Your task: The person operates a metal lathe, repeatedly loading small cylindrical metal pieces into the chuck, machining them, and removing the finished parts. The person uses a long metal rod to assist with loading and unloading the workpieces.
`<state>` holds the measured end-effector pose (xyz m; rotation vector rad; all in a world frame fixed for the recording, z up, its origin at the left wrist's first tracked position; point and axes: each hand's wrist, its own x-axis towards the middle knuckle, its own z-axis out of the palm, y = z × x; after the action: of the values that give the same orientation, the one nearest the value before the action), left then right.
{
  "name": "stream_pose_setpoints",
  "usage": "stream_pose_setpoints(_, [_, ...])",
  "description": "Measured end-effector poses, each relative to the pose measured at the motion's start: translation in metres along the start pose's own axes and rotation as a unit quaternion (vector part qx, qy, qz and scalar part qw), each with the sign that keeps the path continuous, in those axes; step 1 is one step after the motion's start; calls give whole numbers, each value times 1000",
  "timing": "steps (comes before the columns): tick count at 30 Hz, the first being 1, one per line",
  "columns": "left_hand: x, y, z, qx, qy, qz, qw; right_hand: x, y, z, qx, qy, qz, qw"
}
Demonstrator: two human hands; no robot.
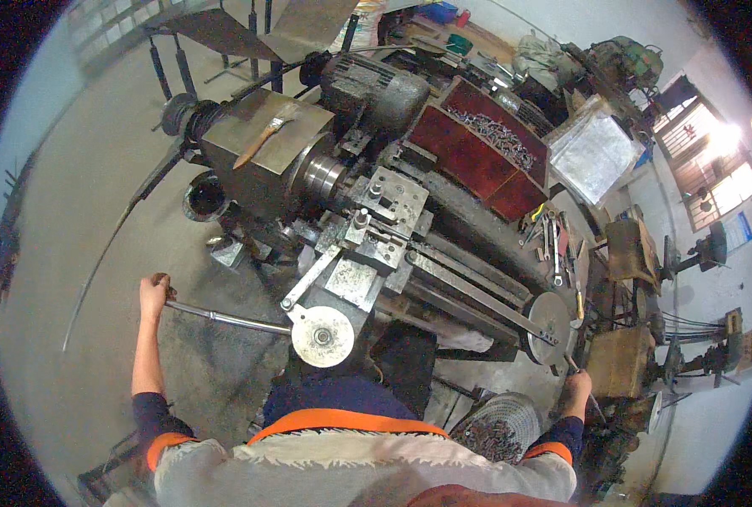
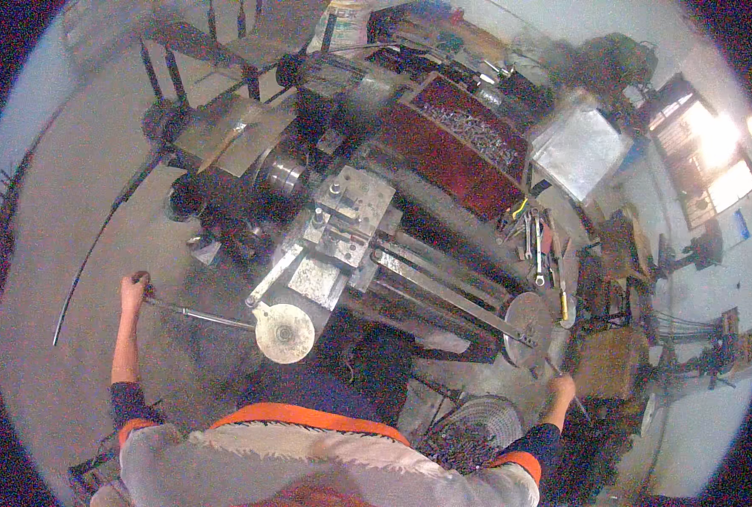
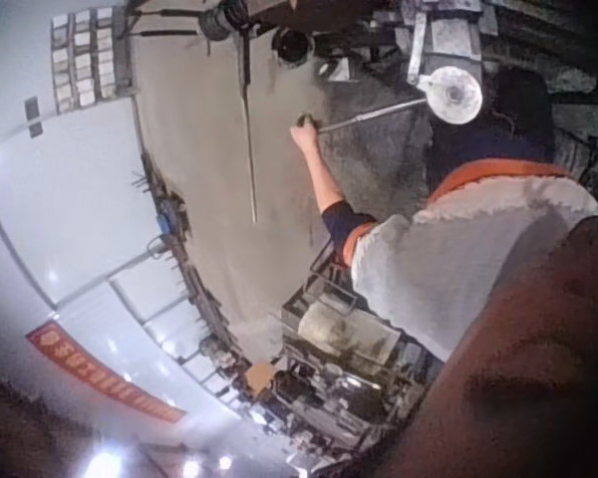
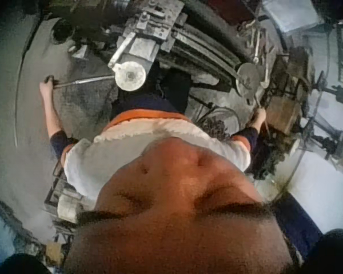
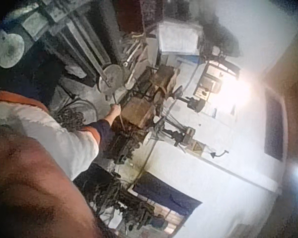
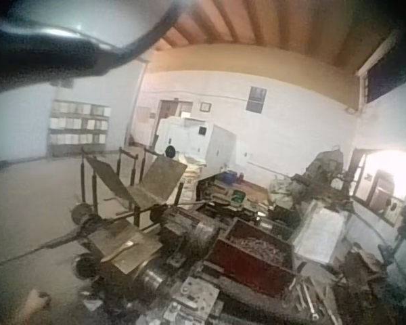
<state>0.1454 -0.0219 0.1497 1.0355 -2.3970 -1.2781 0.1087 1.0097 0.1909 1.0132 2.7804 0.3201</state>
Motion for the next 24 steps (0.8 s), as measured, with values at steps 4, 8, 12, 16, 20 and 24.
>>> stream_pose_setpoints(4, [-4,-10,-3,-11,28,-13,999,-7,0,14,-25,-19,-20,999])
stream_pose_setpoints(8, [-12,-9,-2,-16,48,-35,998,-46,1,36,15,51,50,997])
stream_pose_setpoints(12, [-17,-6,1,-73,80,-12,994,-118,-35,5,35,3,98,995])
stream_pose_setpoints(16, [-16,-19,-2,-70,98,-18,993,-121,-30,26,62,70,77,993])
stream_pose_setpoints(20, [-29,-9,-6,-100,111,-62,987,-127,-34,21,88,67,76,991])
stream_pose_setpoints(24, [-32,10,-3,-117,130,-96,980,-133,-36,28,86,47,125,987])
